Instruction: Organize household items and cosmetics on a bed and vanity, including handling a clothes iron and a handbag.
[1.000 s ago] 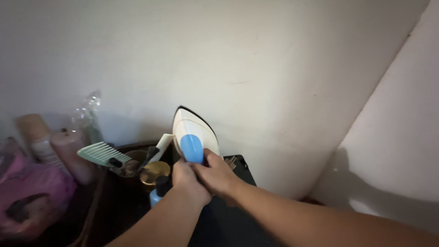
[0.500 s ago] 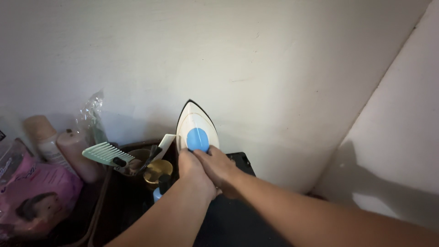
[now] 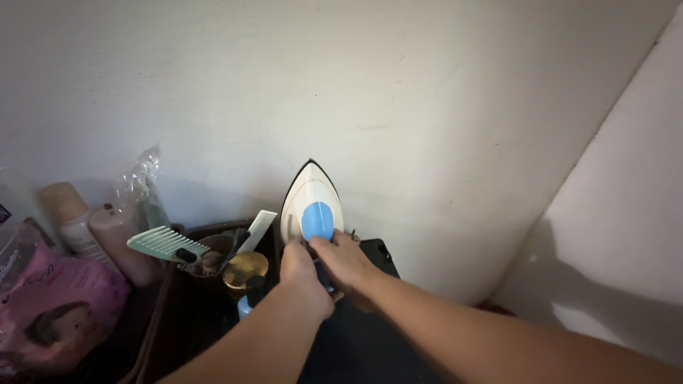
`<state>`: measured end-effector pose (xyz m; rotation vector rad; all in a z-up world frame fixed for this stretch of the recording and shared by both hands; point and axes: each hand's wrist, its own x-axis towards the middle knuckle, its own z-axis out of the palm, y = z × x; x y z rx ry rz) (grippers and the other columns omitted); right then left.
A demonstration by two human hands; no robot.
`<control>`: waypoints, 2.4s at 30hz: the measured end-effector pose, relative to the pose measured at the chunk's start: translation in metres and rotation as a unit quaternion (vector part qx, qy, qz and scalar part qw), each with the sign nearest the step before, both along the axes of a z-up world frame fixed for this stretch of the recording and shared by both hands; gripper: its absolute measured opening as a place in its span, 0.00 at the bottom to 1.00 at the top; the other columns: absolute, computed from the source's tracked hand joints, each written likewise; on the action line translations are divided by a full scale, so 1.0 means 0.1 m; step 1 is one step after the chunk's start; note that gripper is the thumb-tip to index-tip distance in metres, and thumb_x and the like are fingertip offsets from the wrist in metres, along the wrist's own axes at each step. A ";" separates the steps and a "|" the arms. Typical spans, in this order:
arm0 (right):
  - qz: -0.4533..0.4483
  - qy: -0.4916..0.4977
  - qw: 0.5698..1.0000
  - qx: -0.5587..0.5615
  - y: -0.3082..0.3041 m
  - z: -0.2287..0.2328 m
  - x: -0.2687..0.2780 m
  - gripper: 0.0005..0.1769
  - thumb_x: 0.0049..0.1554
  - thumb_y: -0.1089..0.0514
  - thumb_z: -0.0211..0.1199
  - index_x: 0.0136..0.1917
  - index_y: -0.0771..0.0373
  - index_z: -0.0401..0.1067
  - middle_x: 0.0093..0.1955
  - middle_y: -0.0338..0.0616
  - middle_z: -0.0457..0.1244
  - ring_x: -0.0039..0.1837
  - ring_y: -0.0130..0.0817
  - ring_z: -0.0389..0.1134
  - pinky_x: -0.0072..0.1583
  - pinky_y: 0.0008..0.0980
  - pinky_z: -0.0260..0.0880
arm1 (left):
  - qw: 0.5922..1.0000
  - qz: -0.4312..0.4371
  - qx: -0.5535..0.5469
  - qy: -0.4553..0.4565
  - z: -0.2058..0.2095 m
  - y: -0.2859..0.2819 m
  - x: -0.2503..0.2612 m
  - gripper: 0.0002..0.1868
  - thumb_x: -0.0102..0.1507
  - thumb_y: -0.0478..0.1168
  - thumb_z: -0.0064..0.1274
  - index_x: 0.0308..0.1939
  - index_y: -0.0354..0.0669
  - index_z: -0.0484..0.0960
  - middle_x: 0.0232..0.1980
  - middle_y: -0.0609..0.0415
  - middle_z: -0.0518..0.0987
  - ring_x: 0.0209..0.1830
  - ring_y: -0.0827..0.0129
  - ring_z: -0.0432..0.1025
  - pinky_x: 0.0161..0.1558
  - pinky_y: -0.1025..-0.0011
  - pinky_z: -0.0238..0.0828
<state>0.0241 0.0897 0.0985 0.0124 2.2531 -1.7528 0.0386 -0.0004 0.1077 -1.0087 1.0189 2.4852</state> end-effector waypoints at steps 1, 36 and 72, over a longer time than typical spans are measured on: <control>0.000 -0.002 1.000 0.000 -0.02 0.04 0.02 0.27 0.58 0.45 0.53 0.62 0.64 0.72 0.48 0.48 0.66 0.47 0.41 0.65 0.40 0.41 0.66 | 1.000 0.000 0.000 -0.002 0.01 0.00 -0.01 0.27 0.67 0.58 0.38 0.65 0.56 0.77 0.66 0.55 0.77 0.69 0.56 0.69 0.65 0.44 0.64; -0.113 0.411 0.904 -0.043 -0.37 0.39 1.27 0.26 0.60 0.48 0.57 0.67 0.63 0.65 0.65 0.52 0.64 0.65 0.42 0.65 0.64 0.38 0.64 | 0.981 0.168 -0.056 0.074 0.54 -0.41 1.55 0.40 0.66 0.66 0.40 0.80 0.56 0.58 0.80 0.50 0.63 0.78 0.46 0.58 0.70 0.32 0.58; 0.485 0.197 0.828 -0.200 -5.70 0.67 6.94 0.36 0.62 0.37 0.48 0.76 0.56 0.61 0.70 0.50 0.65 0.71 0.38 0.65 0.70 0.35 0.60 | 0.708 0.657 -0.257 0.024 0.71 -5.04 8.11 0.39 0.67 0.68 0.31 0.81 0.65 0.54 0.83 0.58 0.56 0.82 0.57 0.50 0.72 0.37 0.51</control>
